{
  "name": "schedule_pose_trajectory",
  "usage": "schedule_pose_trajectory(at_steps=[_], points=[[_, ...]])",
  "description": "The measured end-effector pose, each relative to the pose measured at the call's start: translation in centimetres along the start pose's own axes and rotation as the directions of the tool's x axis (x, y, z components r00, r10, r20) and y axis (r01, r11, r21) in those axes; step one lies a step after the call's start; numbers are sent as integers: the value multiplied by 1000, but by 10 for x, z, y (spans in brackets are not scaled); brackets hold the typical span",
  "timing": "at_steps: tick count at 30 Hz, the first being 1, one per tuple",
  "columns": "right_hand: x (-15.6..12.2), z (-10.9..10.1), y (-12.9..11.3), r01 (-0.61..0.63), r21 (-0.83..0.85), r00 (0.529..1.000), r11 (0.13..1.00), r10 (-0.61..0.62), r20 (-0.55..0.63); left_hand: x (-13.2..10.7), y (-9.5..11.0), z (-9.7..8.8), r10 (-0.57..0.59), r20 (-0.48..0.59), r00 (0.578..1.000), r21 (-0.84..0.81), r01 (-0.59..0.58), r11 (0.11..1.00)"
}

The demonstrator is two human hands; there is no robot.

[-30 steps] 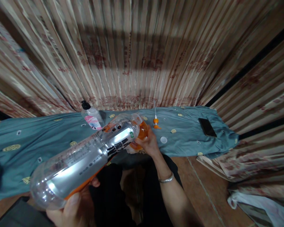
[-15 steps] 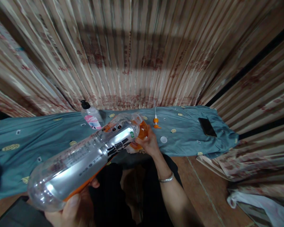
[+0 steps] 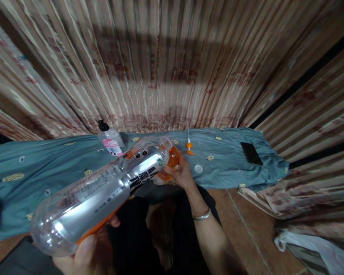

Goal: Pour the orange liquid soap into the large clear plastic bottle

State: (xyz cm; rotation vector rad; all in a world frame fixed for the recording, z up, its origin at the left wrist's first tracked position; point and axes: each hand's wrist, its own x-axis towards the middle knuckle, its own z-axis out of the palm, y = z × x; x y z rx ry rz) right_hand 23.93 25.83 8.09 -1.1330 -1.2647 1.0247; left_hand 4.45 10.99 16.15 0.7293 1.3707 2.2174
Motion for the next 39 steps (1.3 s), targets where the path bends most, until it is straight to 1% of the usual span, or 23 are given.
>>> schedule_pose_trajectory(at_steps=[5,8,14,18,24,30,35,39], points=[[0,1,2,4,-11,1000,1000,-4,-3,2,-3,-4,29,5,1000,-5,-29,1000],[-1,1,0,4,15,1000,1000,-4,-3,4,-6,-6,36,7,999,-22,-36,999],[-2,0,-4,4,1,1000,1000,-4,-9,0,-4,-6,12,8,1000,-2,-12,1000],[-2,0,-6,-5,-9,1000,1000,5,-3,-2,-2,-6,8,34,999,-18,-8,1000],[-2,0,-5,-6,-5,1000,1000,6,18,-1,-4,-8,1,8,1000,-4,-1,1000],[-1,0,-5,-14,-10,1000,1000,14,24,1,-2,-3,-11,-26,1000,-5,11,1000],[-1,0,-7,-17,-5,1000,1000,17,24,3,-1,-3,-10,-24,1000,0,10,1000],[-1,0,-7,-20,-18,1000,1000,20,17,2,-4,-6,-18,-1,1000,10,18,1000]])
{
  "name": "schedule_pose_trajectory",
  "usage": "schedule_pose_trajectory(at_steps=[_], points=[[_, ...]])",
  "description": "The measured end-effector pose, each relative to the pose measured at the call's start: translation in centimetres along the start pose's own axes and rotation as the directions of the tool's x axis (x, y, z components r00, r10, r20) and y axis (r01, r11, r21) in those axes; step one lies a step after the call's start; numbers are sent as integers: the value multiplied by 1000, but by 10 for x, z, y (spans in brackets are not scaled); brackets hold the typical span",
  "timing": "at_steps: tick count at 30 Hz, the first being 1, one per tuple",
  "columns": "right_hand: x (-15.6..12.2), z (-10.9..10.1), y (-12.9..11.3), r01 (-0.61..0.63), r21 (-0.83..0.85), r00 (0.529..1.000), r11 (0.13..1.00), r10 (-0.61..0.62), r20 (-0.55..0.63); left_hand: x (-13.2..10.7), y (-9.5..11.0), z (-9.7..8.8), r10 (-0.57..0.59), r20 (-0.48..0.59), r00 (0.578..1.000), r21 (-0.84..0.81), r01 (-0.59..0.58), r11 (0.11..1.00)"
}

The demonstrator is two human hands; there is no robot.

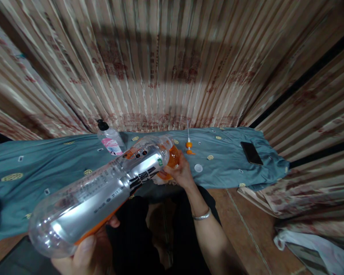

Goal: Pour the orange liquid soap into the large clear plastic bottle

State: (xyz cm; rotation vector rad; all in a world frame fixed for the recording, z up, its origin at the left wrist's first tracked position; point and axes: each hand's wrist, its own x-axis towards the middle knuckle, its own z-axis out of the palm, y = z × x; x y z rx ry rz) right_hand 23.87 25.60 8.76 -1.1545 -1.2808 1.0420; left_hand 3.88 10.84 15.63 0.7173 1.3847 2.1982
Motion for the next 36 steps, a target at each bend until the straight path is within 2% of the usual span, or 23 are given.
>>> schedule_pose_trajectory(at_steps=[5,11,14,21,25,32,36], points=[[-1,0,-5,13,56,1000,998,-12,-12,-1,-6,-4,41,0,999,-7,-41,999],[-1,0,-5,-10,39,1000,999,10,-10,0,2,6,-10,-35,999,-34,8,999],[0,0,-1,-13,40,1000,999,13,2,-2,4,8,7,-22,1000,-16,-7,1000],[0,-1,2,23,14,1000,1000,-23,3,-3,-2,-1,22,20,1000,-15,-22,1000],[-1,0,1,44,22,999,999,-44,-12,-2,-3,-1,47,10,999,-32,-46,998],[-1,0,0,14,46,1000,999,-14,-3,-3,1,0,10,5,1000,-25,-9,1000],[-1,0,2,2,16,1000,1000,-2,-5,-1,-2,-2,32,21,999,-31,-31,999]])
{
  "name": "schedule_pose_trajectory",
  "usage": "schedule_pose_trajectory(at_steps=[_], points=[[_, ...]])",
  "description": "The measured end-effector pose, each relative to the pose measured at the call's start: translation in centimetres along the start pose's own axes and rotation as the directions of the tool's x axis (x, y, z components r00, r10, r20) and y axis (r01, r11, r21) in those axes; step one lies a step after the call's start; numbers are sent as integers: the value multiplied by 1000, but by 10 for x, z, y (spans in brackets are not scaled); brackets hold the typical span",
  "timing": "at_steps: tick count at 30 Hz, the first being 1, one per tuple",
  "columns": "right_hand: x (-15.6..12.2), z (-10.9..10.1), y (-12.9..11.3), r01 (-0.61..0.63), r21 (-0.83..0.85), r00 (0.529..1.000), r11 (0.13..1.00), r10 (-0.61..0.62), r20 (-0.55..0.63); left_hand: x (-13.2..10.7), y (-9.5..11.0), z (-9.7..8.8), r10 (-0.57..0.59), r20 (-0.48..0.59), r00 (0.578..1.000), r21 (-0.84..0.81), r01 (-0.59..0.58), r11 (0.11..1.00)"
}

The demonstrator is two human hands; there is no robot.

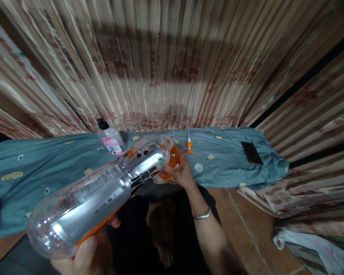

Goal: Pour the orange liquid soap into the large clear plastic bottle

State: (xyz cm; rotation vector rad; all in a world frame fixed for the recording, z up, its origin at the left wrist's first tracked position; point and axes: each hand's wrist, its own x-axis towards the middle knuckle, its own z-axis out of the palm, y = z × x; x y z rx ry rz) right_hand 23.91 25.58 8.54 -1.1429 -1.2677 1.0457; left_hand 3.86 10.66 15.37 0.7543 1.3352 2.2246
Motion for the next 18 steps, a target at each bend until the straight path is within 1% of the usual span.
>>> schedule_pose_trajectory(at_steps=[9,11,14,18], points=[[1,-1,3,30,-36,1000,999,-30,-1,1,-2,-2,31,21,999,-1,-31,1000],[1,-1,3,32,-38,999,999,-32,-4,-1,-3,-3,20,24,1000,9,-20,1000],[1,0,5,37,-22,999,999,-37,-20,-2,-6,-6,21,10,1000,16,-21,1000],[1,0,6,7,-41,1000,999,-8,-19,0,-8,-7,17,-16,1000,4,-17,1000]])
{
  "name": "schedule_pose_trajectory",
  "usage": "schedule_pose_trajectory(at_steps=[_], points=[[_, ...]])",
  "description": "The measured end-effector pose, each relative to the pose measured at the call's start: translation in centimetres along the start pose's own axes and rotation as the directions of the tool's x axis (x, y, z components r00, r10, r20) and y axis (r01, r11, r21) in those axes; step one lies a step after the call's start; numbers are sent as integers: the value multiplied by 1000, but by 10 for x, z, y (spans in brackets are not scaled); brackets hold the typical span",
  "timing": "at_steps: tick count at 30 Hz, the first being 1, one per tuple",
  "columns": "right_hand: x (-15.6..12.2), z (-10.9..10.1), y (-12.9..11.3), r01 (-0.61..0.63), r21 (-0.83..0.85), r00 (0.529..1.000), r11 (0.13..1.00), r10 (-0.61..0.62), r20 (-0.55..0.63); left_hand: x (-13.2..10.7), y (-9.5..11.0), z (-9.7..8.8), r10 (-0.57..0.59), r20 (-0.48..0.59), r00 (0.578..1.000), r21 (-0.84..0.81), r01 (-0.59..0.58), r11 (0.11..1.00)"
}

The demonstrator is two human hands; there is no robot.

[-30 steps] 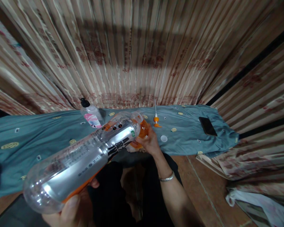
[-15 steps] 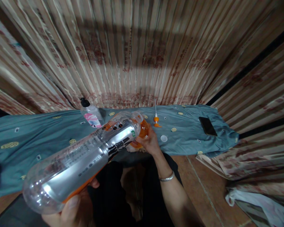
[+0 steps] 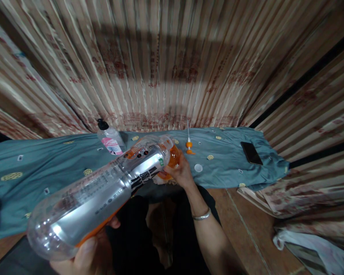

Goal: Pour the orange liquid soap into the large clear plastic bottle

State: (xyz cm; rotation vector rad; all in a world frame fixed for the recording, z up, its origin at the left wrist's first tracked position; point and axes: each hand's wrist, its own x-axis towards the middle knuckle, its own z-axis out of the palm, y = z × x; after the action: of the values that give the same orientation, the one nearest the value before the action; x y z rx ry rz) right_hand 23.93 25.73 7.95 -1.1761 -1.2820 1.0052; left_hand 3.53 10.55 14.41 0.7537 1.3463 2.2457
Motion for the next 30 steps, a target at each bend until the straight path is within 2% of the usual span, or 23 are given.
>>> schedule_pose_trajectory(at_steps=[8,14,20,30], points=[[0,0,-3,40,35,999,999,-41,22,-5,9,4,-11,19,1000,3,11,1000],[0,-1,-3,24,-21,1000,999,-24,19,-6,4,4,-16,10,1000,42,15,999],[1,1,-1,30,39,1000,999,-30,5,-4,-2,-1,10,-20,1000,33,-9,999],[0,1,-4,23,25,1000,999,-23,-7,-2,7,4,-2,8,1000,9,1,1000]])
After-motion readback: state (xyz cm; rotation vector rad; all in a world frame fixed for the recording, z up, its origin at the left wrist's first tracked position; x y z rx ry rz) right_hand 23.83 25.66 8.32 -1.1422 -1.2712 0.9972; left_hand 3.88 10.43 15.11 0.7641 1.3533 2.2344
